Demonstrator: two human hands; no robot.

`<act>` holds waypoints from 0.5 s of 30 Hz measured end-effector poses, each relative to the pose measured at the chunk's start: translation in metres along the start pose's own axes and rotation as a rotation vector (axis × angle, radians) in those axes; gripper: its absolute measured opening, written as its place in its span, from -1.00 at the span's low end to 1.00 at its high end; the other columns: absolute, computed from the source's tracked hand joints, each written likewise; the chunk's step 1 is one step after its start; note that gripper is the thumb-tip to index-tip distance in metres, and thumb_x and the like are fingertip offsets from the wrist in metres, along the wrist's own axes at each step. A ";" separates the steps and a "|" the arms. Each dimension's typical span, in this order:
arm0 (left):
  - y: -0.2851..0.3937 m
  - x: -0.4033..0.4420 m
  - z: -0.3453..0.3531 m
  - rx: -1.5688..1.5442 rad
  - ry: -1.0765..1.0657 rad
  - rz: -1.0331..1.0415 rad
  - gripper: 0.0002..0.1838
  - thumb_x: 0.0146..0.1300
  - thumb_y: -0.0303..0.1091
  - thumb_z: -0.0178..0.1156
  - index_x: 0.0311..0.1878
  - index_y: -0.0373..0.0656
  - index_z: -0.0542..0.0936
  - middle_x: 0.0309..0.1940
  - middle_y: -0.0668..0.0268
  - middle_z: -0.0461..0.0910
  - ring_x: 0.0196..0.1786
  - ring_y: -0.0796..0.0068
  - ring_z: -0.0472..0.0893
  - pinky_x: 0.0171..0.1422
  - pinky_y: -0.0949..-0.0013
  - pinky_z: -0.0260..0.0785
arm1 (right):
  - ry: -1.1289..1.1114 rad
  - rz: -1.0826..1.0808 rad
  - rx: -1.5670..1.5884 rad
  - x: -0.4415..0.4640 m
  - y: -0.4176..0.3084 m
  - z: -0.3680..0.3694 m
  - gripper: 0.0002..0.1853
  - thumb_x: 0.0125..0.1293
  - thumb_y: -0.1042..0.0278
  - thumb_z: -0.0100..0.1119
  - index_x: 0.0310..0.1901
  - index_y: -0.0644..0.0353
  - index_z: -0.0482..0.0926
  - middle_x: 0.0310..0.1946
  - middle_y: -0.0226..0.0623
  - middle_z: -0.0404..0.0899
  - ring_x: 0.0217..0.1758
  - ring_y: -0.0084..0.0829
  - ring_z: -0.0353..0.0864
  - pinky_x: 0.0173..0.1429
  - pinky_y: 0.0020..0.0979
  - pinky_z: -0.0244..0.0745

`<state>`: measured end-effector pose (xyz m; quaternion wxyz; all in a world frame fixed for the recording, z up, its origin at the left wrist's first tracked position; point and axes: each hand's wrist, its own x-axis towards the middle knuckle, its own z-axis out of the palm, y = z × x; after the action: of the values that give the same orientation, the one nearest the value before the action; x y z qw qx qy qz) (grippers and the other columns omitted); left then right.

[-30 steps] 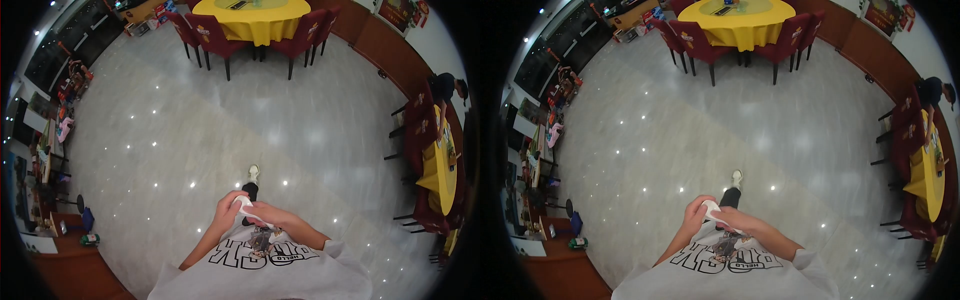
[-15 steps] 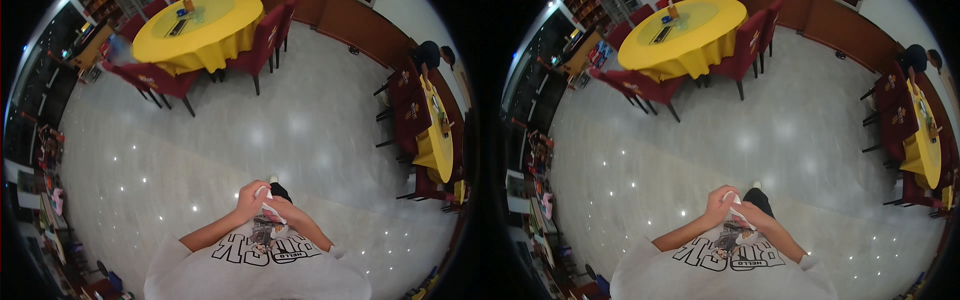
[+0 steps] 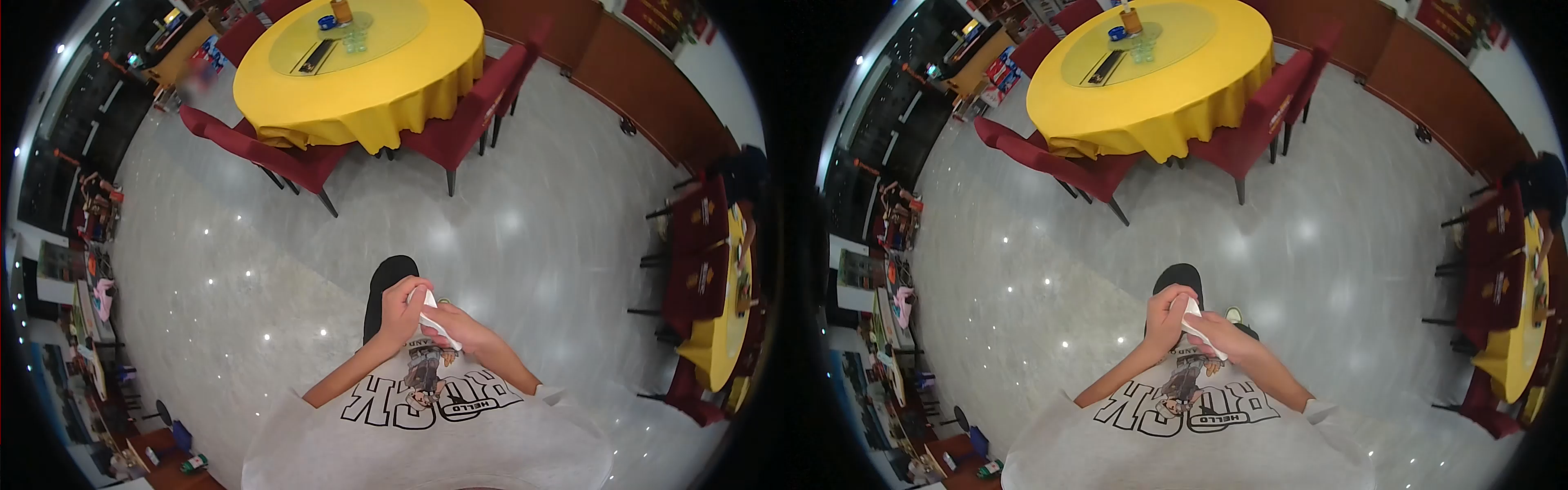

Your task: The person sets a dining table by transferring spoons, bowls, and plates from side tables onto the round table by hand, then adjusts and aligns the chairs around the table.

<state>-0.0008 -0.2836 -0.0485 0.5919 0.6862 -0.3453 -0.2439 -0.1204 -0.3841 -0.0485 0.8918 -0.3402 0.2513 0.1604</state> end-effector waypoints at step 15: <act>-0.094 0.261 -0.110 0.001 0.279 -0.170 -0.79 0.36 -0.43 0.04 -0.32 -0.29 0.62 -0.48 0.32 0.60 -0.35 0.58 0.56 -0.23 0.44 0.38 | 0.063 0.148 -0.204 0.245 -0.210 -0.012 -0.57 0.43 -0.17 0.01 -0.34 0.07 0.43 -0.60 -0.58 0.38 -0.68 -0.74 0.26 -0.64 -0.60 0.08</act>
<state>0.2660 -0.4062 -0.1011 0.6109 0.7406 -0.2005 -0.1953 0.1732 -0.5154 -0.0823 0.8300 -0.4145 0.2863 0.2396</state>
